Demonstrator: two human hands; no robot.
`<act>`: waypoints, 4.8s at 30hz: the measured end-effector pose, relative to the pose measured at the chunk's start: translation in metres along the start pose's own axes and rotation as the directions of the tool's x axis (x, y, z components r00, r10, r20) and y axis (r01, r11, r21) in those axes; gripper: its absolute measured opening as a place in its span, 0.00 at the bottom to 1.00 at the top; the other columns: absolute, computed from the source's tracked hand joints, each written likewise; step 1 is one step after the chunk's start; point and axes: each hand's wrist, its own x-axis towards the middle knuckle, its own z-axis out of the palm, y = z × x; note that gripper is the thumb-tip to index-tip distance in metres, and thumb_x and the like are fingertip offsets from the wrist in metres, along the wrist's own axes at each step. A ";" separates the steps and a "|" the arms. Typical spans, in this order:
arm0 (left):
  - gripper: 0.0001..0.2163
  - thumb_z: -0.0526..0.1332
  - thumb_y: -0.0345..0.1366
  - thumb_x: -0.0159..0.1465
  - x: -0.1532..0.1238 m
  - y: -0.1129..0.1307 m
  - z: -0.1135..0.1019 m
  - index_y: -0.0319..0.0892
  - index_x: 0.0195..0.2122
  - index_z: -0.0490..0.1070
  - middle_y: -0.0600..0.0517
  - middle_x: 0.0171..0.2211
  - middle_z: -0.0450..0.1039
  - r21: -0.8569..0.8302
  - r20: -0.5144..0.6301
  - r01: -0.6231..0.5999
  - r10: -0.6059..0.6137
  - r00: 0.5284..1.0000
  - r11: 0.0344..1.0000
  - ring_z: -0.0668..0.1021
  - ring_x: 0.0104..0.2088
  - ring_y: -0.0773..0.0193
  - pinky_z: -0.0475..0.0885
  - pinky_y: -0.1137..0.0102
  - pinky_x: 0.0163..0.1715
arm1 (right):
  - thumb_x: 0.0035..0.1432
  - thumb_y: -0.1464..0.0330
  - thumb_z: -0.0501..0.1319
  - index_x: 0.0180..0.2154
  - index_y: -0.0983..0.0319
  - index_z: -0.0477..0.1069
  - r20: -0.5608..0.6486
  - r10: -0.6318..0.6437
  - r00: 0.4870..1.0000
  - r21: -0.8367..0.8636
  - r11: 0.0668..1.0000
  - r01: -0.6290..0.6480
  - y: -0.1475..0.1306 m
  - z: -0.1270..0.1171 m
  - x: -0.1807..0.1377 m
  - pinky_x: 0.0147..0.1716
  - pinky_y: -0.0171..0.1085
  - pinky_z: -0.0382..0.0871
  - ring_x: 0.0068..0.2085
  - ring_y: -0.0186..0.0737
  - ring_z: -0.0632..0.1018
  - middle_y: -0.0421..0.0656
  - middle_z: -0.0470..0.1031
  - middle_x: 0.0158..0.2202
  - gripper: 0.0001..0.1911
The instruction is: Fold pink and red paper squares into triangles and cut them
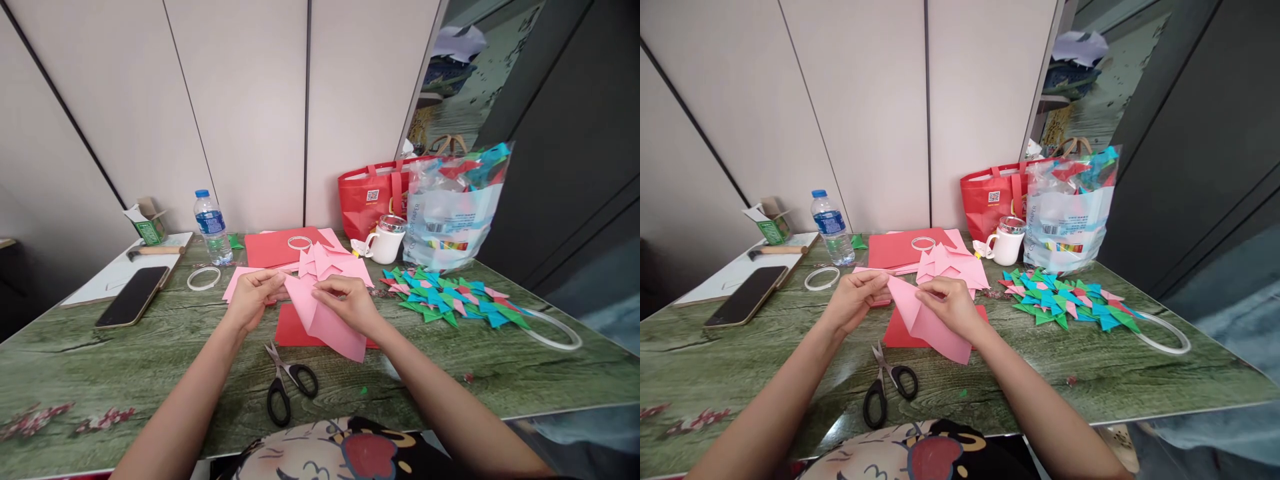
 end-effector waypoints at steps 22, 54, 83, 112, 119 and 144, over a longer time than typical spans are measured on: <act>0.12 0.67 0.41 0.47 0.000 -0.008 0.007 0.36 0.28 0.75 0.51 0.22 0.74 0.061 0.111 0.005 -0.012 0.994 0.998 0.75 0.24 0.66 0.70 0.71 0.26 | 0.51 0.65 0.60 0.29 0.62 0.75 -0.007 0.056 0.998 0.073 0.996 -0.056 -0.002 0.000 0.001 0.29 0.35 0.66 0.30 0.36 0.74 0.42 0.76 0.29 0.07; 0.13 0.66 0.41 0.49 -0.004 -0.025 0.012 0.35 0.29 0.75 0.47 0.26 0.76 0.163 0.201 0.145 -0.177 0.963 0.976 0.76 0.26 0.63 0.72 0.66 0.31 | 0.45 0.62 0.65 0.32 0.63 0.74 -0.087 0.260 0.962 0.309 0.925 -0.222 0.007 0.000 0.004 0.30 0.36 0.70 0.29 0.36 0.75 0.44 0.76 0.28 0.13; 0.13 0.64 0.42 0.52 -0.009 -0.026 0.025 0.34 0.29 0.75 0.46 0.27 0.76 -0.022 0.282 0.198 -0.184 0.942 0.980 0.76 0.28 0.64 0.69 0.68 0.34 | 0.38 0.60 0.68 0.29 0.63 0.72 -0.180 0.421 0.889 0.522 0.807 -0.276 0.007 0.003 0.007 0.30 0.35 0.68 0.28 0.34 0.73 0.42 0.75 0.27 0.16; 0.21 0.54 0.47 0.56 -0.007 -0.013 0.005 0.43 0.15 0.46 0.59 0.15 0.42 0.693 0.441 -0.074 -0.340 0.831 0.718 0.47 0.17 0.72 0.41 0.70 0.18 | 0.46 0.69 0.65 0.28 0.55 0.75 0.138 -0.204 0.969 -0.195 0.954 0.228 0.009 0.004 0.001 0.49 0.47 0.59 0.49 0.46 0.65 0.41 0.75 0.33 0.03; 0.20 0.52 0.47 0.58 -0.007 -0.011 0.006 0.42 0.17 0.46 0.59 0.16 0.42 0.745 0.477 -0.136 -0.380 0.793 0.653 0.49 0.17 0.73 0.44 0.71 0.17 | 0.52 0.67 0.61 0.32 0.54 0.75 0.286 -0.209 0.935 -0.353 0.884 0.306 0.001 0.000 -0.002 0.52 0.56 0.44 0.53 0.48 0.62 0.40 0.76 0.35 0.05; 0.21 0.55 0.49 0.56 -0.005 -0.004 -0.005 0.41 0.15 0.50 0.59 0.15 0.47 0.654 0.442 0.004 -0.387 0.810 0.756 0.51 0.18 0.73 0.44 0.71 0.19 | 0.48 0.71 0.60 0.25 0.59 0.72 0.064 -0.104 0.993 -0.320 0.940 0.119 0.031 -0.046 0.016 0.48 0.48 0.57 0.44 0.45 0.69 0.42 0.75 0.29 0.04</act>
